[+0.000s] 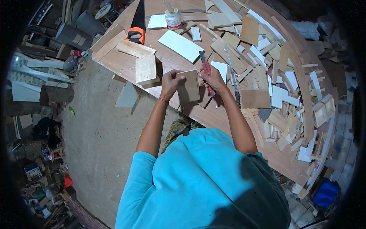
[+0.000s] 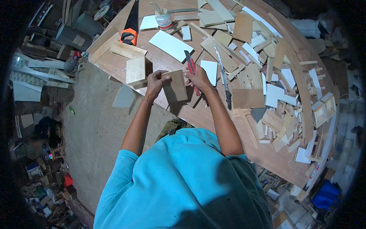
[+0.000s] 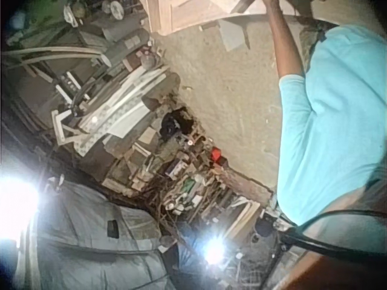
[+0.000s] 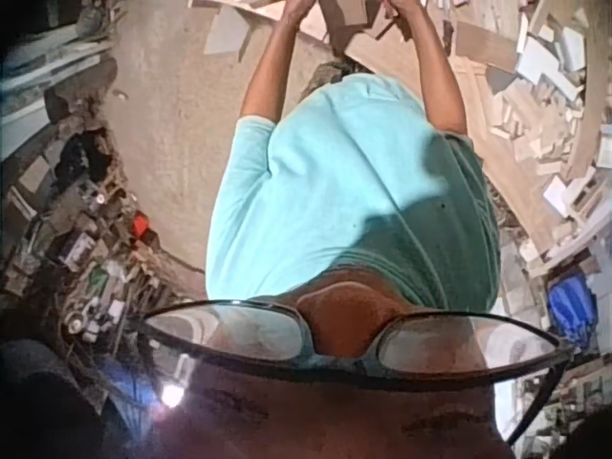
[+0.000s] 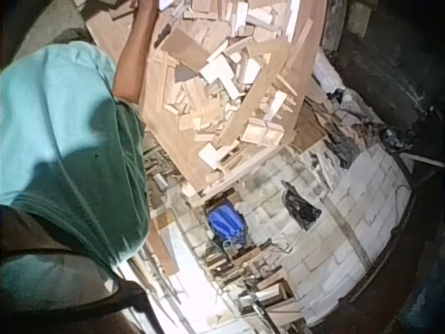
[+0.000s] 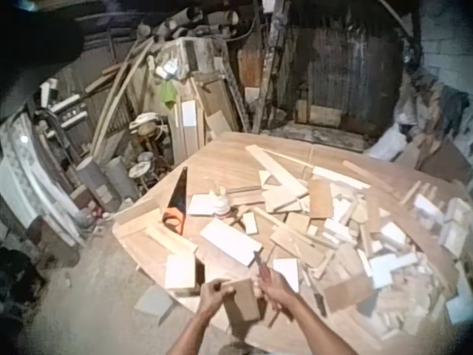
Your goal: Measure and cut small pieces of wood using a pencil and a hacksaw.
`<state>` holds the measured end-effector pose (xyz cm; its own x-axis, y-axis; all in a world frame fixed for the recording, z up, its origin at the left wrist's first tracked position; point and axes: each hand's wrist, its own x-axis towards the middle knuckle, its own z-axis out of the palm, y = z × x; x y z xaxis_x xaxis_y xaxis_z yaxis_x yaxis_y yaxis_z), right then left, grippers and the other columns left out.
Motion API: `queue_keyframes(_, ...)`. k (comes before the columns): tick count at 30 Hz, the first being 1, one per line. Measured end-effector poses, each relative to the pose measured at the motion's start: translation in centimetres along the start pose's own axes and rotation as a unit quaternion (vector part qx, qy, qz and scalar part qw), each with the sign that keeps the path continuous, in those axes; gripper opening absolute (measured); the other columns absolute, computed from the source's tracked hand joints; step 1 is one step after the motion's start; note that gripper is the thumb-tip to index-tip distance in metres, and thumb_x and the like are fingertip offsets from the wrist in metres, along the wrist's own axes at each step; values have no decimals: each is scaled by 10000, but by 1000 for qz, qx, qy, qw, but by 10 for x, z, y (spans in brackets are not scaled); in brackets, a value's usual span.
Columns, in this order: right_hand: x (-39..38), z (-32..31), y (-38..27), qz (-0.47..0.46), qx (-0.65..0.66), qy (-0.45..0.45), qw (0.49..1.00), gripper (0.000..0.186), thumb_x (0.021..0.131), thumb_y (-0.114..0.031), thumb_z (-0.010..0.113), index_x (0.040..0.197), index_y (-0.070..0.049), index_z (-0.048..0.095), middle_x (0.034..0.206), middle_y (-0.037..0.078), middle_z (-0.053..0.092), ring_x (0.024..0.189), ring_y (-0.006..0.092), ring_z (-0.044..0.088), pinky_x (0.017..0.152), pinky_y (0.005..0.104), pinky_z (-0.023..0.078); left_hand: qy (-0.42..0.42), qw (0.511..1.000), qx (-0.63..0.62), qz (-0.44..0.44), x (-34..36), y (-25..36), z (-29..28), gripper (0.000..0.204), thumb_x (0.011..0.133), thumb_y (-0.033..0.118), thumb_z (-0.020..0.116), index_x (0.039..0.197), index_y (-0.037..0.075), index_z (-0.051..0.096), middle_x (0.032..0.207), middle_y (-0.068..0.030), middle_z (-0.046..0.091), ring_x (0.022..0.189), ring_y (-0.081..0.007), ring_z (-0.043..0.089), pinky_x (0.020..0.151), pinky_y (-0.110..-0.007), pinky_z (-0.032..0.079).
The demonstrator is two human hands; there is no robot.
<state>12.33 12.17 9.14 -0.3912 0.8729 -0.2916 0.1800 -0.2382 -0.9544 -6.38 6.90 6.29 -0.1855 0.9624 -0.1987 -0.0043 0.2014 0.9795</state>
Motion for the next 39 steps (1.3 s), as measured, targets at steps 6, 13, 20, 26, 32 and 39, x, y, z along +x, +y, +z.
queue_keyframes(6, 4, 16, 23, -15, 49, 14, 999, 343, 713, -20, 577, 1026, 15, 442, 783, 60, 497, 513, 110, 552, 373, 190, 404, 35, 998, 44, 16, 6, 2, -4, 177, 691, 39, 621, 837, -55, 582, 720, -77, 607, 647, -107, 567, 592, -236, 463)
queue_keyframes(13, 7, 18, 25, -3, 54, 16, 998, 318, 729, -24, 568, 1020, 12, 445, 765, 65, 518, 499, 108, 543, 379, 198, 405, 15, 996, 85, -5, 10, 0, -6, 165, 703, 40, 622, 835, -39, 561, 708, -65, 590, 635, -103, 558, 573, -225, 450)
queue_keyframes(20, 5, 13, 34, 21, 71, 14, 997, 292, 782, -124, 549, 1016, 8, 435, 747, 68, 525, 461, 120, 544, 341, 201, 391, 57, 991, 113, 49, 15, -8, -9, 142, 686, 51, 626, 787, -25, 562, 681, -44, 592, 601, -83, 544, 550, -219, 443)
queue_keyframes(26, -1, 10, 61, 32, 13, -9, 999, 315, 809, -206, 520, 1019, 10, 429, 747, 81, 536, 450, 129, 546, 327, 205, 394, 44, 994, 99, -6, 24, -21, -10, 156, 676, 68, 626, 789, -22, 569, 661, -45, 583, 585, -88, 533, 542, -231, 441)
queue_keyframes(32, -8, 3, 61, 123, -24, 3, 992, 324, 862, -268, 407, 1029, 10, 421, 698, 85, 526, 397, 144, 497, 353, 252, 415, 88, 979, 181, -42, 25, -34, -5, 193, 653, 104, 649, 805, 0, 590, 662, -83, 594, 580, -146, 559, 541, -259, 446)
queue_keyframes(39, -20, 2, 100, 14, -297, -2, 955, 302, 870, -261, 368, 939, 26, 430, 591, 112, 510, 432, 171, 521, 382, 305, 424, 170, 888, 425, 35, 28, -53, 1, 269, 641, 160, 673, 855, 12, 607, 806, -172, 567, 771, -320, 541, 709, -370, 434)
